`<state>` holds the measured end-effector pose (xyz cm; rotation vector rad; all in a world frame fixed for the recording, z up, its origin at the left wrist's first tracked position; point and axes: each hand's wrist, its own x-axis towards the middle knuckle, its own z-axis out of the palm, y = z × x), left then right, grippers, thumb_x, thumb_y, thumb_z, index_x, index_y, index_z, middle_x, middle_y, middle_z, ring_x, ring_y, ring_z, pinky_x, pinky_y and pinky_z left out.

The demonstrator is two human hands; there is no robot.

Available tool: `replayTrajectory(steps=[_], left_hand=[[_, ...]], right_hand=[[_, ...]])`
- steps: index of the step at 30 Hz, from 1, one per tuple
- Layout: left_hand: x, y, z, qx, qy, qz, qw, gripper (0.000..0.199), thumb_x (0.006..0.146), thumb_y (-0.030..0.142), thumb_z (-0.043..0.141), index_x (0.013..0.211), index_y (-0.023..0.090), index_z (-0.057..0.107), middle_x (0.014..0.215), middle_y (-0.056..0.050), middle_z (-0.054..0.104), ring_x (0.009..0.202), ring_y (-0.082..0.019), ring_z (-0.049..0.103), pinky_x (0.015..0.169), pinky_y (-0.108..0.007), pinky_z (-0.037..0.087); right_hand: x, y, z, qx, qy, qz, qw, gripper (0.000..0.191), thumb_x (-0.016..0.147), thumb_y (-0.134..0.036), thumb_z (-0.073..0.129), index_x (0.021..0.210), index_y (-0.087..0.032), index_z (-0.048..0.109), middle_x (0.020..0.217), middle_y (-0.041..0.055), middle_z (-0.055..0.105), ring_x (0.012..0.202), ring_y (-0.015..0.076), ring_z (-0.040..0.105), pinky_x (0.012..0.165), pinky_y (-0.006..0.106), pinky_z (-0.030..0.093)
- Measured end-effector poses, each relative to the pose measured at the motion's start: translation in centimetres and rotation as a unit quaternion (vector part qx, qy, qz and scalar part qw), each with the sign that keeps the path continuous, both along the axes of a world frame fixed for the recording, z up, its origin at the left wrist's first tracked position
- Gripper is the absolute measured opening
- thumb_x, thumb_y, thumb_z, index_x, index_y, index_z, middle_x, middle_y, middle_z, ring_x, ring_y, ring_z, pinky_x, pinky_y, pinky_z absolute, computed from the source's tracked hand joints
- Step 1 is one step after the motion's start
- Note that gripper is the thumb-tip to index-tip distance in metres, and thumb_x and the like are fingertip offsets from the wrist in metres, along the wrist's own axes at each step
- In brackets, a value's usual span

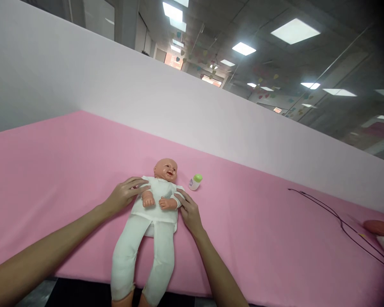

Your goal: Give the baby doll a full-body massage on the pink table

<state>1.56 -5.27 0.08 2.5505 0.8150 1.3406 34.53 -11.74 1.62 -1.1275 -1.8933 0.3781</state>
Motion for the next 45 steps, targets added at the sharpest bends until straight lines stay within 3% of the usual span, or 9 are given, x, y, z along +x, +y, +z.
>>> replayTrajectory(steps=[6,10,14,19,26,30,34,39,45], left_hand=[[-0.2,-0.1,0.3,-0.115,-0.063,0.08,0.988,0.032,0.101,0.028,0.048,0.12,0.023,0.074,0.122,-0.01,0.077,0.112,-0.028,0.07,0.096,-0.045,0.057],[-0.3,0.0,0.9,-0.284,-0.174,0.129,0.934,0.031,0.097,0.047,0.056,0.101,0.018,0.068,0.092,-0.008,0.077,0.076,-0.025,0.071,0.074,-0.039,0.057],[-0.5,0.5,1.2,-0.375,-0.274,0.115,0.878,0.048,0.086,0.062,0.069,0.099,0.016,0.066,0.094,-0.01,0.077,0.074,-0.025,0.071,0.063,-0.034,0.056],[-0.6,0.3,0.7,-0.285,-0.193,0.097,0.934,0.032,0.096,0.048,0.06,0.103,0.018,0.071,0.096,-0.007,0.078,0.084,-0.025,0.073,0.074,-0.036,0.059],[-0.2,0.2,-0.3,-0.032,-0.022,0.001,0.999,0.043,0.101,0.015,0.045,0.125,0.032,0.077,0.132,-0.008,0.073,0.126,-0.025,0.065,0.098,-0.042,0.056],[-0.3,0.4,-0.2,-0.099,-0.053,0.04,0.993,0.035,0.101,0.027,0.05,0.127,0.027,0.074,0.131,-0.009,0.074,0.12,-0.028,0.068,0.098,-0.043,0.056],[-0.6,0.9,0.0,-0.259,-0.176,0.091,0.946,0.034,0.099,0.049,0.055,0.105,0.019,0.071,0.098,-0.008,0.078,0.086,-0.027,0.073,0.078,-0.038,0.057],[-0.7,1.8,0.0,-0.351,-0.293,0.083,0.885,0.05,0.087,0.067,0.067,0.094,0.017,0.068,0.086,-0.008,0.076,0.073,-0.026,0.071,0.066,-0.035,0.056],[-0.4,1.1,-0.3,-0.19,-0.142,0.061,0.97,0.03,0.099,0.04,0.056,0.111,0.021,0.075,0.106,-0.008,0.079,0.094,-0.028,0.074,0.084,-0.04,0.059]], right_hand=[[-0.4,0.2,-0.1,-0.019,0.086,-0.064,0.994,0.043,0.088,-0.019,0.055,0.126,-0.026,0.075,0.13,0.0067,0.076,0.121,0.0272,0.071,0.101,0.045,0.06],[-0.7,0.6,-0.2,-0.127,0.273,-0.14,0.943,0.035,0.09,-0.042,0.067,0.116,-0.019,0.066,0.074,0.0053,0.078,0.065,0.0246,0.076,0.049,0.03,0.055],[-0.5,0.9,0.2,-0.153,0.345,-0.145,0.914,0.049,0.084,-0.059,0.075,0.107,-0.019,0.06,0.067,0.0055,0.076,0.056,0.0234,0.073,0.043,0.026,0.047],[-0.3,0.7,0.2,-0.155,0.296,-0.121,0.935,0.037,0.083,-0.047,0.075,0.107,-0.02,0.069,0.073,0.0055,0.077,0.062,0.0234,0.073,0.05,0.029,0.053],[0.0,0.9,-0.2,-0.118,0.169,-0.003,0.979,0.035,0.079,-0.026,0.064,0.106,-0.03,0.085,0.133,0.0054,0.074,0.13,0.0283,0.065,0.11,0.048,0.053],[-0.2,0.9,-0.1,-0.14,0.211,-0.034,0.967,0.038,0.075,-0.027,0.068,0.11,-0.028,0.083,0.127,0.0066,0.077,0.113,0.0282,0.072,0.088,0.042,0.062],[-0.7,0.7,0.3,-0.173,0.285,-0.086,0.939,0.036,0.081,-0.042,0.074,0.108,-0.019,0.076,0.072,0.0036,0.077,0.055,0.0189,0.066,0.047,0.027,0.049],[-0.1,1.1,0.1,-0.172,0.324,-0.11,0.924,0.055,0.078,-0.069,0.078,0.096,-0.017,0.068,0.061,0.0048,0.072,0.046,0.0178,0.063,0.04,0.023,0.039],[0.6,1.9,-0.6,-0.156,0.268,-0.072,0.948,0.042,0.077,-0.054,0.082,0.098,-0.018,0.078,0.07,0.006,0.077,0.055,0.0201,0.067,0.047,0.028,0.05]])
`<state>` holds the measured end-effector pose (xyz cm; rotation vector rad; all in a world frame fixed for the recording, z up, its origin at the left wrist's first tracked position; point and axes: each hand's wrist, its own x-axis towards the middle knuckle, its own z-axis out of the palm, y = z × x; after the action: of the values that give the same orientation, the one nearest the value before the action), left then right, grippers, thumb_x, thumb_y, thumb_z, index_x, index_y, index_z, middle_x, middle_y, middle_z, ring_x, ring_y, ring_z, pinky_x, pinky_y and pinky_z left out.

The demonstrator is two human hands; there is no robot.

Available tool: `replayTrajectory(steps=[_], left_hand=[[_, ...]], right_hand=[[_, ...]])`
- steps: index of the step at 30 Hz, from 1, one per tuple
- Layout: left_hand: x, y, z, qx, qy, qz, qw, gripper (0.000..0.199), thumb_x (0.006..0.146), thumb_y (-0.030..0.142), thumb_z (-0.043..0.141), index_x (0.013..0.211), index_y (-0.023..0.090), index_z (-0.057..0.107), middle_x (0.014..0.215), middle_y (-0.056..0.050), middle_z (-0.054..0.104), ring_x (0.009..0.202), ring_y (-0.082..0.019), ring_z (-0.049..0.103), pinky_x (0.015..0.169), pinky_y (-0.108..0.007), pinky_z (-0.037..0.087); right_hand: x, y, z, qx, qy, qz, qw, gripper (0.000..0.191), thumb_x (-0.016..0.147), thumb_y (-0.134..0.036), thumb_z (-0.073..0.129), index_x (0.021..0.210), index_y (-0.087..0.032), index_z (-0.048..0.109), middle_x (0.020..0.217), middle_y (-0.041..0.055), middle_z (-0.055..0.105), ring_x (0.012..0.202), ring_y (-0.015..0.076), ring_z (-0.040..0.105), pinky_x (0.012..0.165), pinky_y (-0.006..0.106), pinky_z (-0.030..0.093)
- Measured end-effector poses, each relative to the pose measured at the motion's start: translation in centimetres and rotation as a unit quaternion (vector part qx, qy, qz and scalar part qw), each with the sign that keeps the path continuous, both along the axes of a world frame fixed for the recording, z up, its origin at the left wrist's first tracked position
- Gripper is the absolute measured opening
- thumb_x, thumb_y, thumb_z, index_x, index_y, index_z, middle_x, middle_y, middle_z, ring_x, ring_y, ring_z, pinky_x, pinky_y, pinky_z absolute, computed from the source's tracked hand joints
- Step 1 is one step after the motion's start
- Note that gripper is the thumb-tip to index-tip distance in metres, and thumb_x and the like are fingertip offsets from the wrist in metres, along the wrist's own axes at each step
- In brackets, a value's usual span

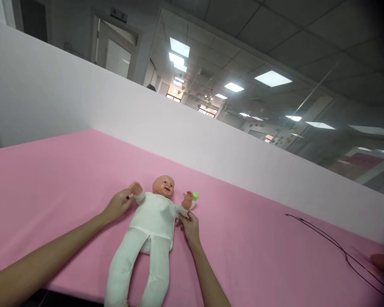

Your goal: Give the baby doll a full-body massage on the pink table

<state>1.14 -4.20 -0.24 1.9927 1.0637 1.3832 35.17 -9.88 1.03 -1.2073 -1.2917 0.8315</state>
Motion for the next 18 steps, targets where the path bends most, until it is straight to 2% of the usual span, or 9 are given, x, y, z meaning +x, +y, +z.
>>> replayTrajectory(steps=[2,4,6,8,11,13,15,16,18], left_hand=[[0.11,-0.1,-0.37,0.103,0.07,-0.035,0.992,0.035,0.1,0.026,0.051,0.128,0.029,0.074,0.128,-0.008,0.075,0.118,-0.028,0.069,0.098,-0.043,0.057],[0.18,-0.01,-0.75,0.175,0.113,-0.058,0.976,0.046,0.101,0.016,0.047,0.135,0.035,0.071,0.138,-0.006,0.07,0.128,-0.026,0.064,0.101,-0.042,0.055],[0.23,0.11,-0.98,0.204,0.128,-0.058,0.969,0.049,0.101,0.013,0.045,0.136,0.037,0.07,0.138,-0.007,0.07,0.127,-0.024,0.064,0.099,-0.041,0.056],[0.27,0.11,-0.99,0.194,0.127,-0.056,0.971,0.048,0.102,0.014,0.045,0.136,0.036,0.07,0.138,-0.007,0.07,0.126,-0.025,0.065,0.1,-0.041,0.057],[0.37,-0.06,-0.66,0.11,0.084,-0.046,0.989,0.039,0.103,0.026,0.048,0.135,0.029,0.069,0.134,-0.009,0.072,0.122,-0.028,0.068,0.101,-0.043,0.056],[0.43,-0.08,-0.39,0.026,0.032,-0.021,0.999,0.036,0.103,0.037,0.048,0.127,0.022,0.07,0.12,-0.011,0.077,0.107,-0.029,0.073,0.094,-0.044,0.059],[0.44,0.08,-0.21,-0.046,-0.031,0.004,0.998,0.035,0.102,0.045,0.049,0.114,0.019,0.068,0.103,-0.01,0.078,0.09,-0.029,0.075,0.083,-0.042,0.061],[0.42,0.21,-0.18,-0.072,-0.061,0.011,0.995,0.035,0.101,0.049,0.05,0.108,0.018,0.066,0.098,-0.009,0.077,0.085,-0.028,0.074,0.079,-0.04,0.061],[0.35,0.46,-0.21,-0.099,-0.106,0.012,0.989,0.037,0.099,0.054,0.053,0.104,0.019,0.063,0.097,-0.008,0.076,0.082,-0.027,0.074,0.076,-0.038,0.06]], right_hand=[[-0.13,-0.04,0.18,0.028,-0.038,0.035,0.998,0.032,0.077,-0.043,0.082,0.102,-0.023,0.083,0.097,0.0091,0.082,0.087,0.0266,0.076,0.071,0.037,0.062],[-0.33,-0.18,0.46,0.055,-0.072,0.069,0.993,0.028,0.077,-0.037,0.078,0.103,-0.028,0.085,0.12,0.0083,0.079,0.116,0.0299,0.072,0.099,0.046,0.059],[-0.5,-0.34,0.68,0.064,-0.088,0.09,0.99,0.026,0.079,-0.034,0.074,0.102,-0.031,0.086,0.126,0.0073,0.077,0.125,0.0302,0.069,0.11,0.051,0.053],[-0.6,-0.43,0.75,0.068,-0.092,0.089,0.989,0.027,0.08,-0.032,0.073,0.104,-0.031,0.086,0.125,0.0071,0.078,0.124,0.0301,0.069,0.111,0.052,0.051],[-0.62,-0.37,0.57,0.07,-0.069,0.056,0.994,0.032,0.078,-0.032,0.076,0.108,-0.028,0.084,0.119,0.0078,0.08,0.115,0.0297,0.072,0.102,0.049,0.058],[-0.51,-0.23,0.36,0.045,-0.024,0.023,0.998,0.035,0.078,-0.039,0.078,0.109,-0.023,0.082,0.094,0.0076,0.082,0.084,0.0256,0.076,0.076,0.039,0.063],[-0.27,-0.07,0.17,0.017,0.022,-0.01,1.0,0.041,0.078,-0.051,0.08,0.103,-0.018,0.078,0.066,0.0032,0.074,0.052,0.0178,0.063,0.049,0.027,0.051],[-0.1,-0.01,0.09,0.009,0.037,-0.022,0.999,0.045,0.077,-0.057,0.08,0.098,-0.017,0.076,0.058,0.0013,0.069,0.044,0.0149,0.056,0.043,0.024,0.044],[0.23,0.08,0.01,0.005,0.046,-0.038,0.998,0.051,0.076,-0.064,0.081,0.09,-0.016,0.072,0.054,0.0012,0.066,0.041,0.0124,0.051,0.04,0.022,0.037]])
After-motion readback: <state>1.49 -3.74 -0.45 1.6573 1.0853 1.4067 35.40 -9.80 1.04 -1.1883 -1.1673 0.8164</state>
